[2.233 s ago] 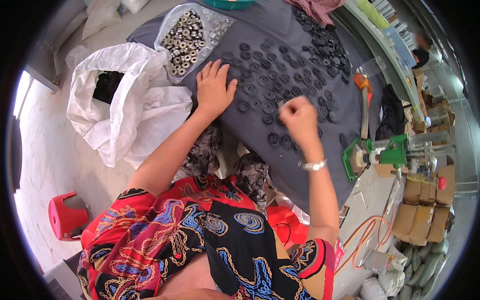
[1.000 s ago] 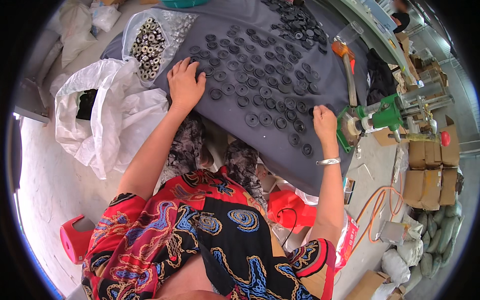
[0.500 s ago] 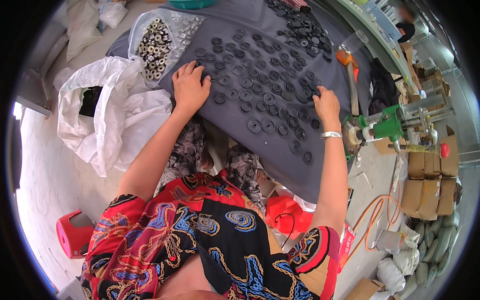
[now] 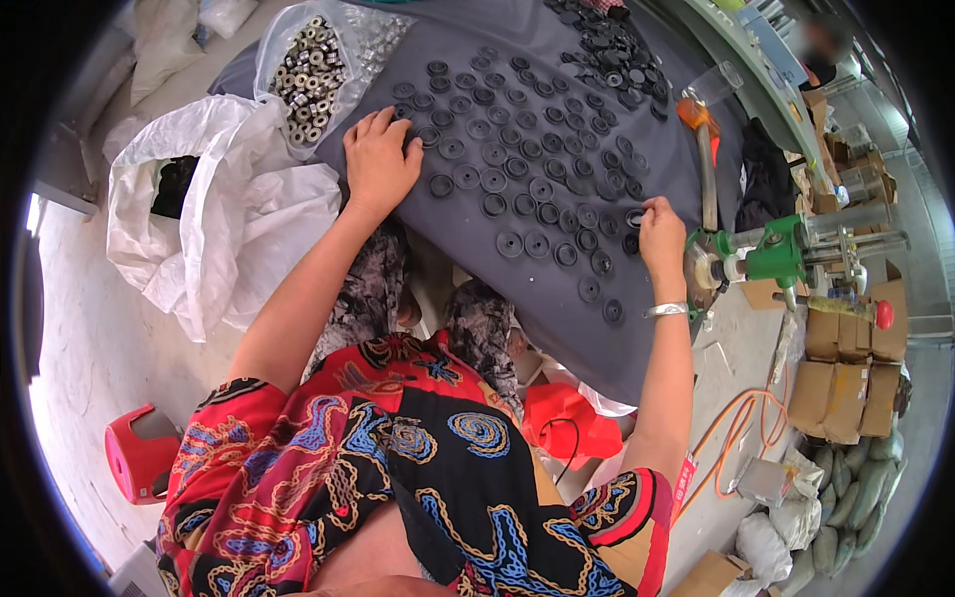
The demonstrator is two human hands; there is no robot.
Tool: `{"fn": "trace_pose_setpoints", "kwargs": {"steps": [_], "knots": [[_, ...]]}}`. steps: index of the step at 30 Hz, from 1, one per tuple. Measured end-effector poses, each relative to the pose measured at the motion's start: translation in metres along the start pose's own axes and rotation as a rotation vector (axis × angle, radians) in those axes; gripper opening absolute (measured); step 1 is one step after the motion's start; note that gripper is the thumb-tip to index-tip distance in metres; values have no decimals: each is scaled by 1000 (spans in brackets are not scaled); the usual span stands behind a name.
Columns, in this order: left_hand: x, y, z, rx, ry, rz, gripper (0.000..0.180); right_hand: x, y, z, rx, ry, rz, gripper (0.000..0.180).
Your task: The person operates a manual press machine on components, arranges black plastic caps across the table by hand, and inserts metal bearings from a bag into the caps.
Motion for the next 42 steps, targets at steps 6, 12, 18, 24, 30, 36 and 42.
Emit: {"fn": "trace_pose_setpoints", "kwargs": {"steps": [6,12,18,24,30,36,42], "knots": [[0,0,2,16,10,35,25,5,9,1,116,-12,-20,13],[0,0,1,10,5,33,25,1,14,-8,232,-135,-28,15],[0,1,2,-10,-1,-9,30,-4,-12,-12,205,-99,127,19],[0,3,3,13,11,7,31,38,-56,-12,31,6,224,23],[0,1,-1,-49,10,9,42,153,-92,30,247,210,341,47],[2,14,7,-92,76,-38,59,193,-67,47,540,335,-52,75],[6,22,5,-209,60,-173,68,207,-66,47,549,349,-88,76]]}}
Point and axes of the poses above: each hand's wrist, its own x-axis away from the middle knuckle, its own y-axis out of the palm, z = x × y, the point moved 10 cm from there along -x, towards the middle knuckle, and after that the axes turned 11 degrees about z, right-handed, at the moved point
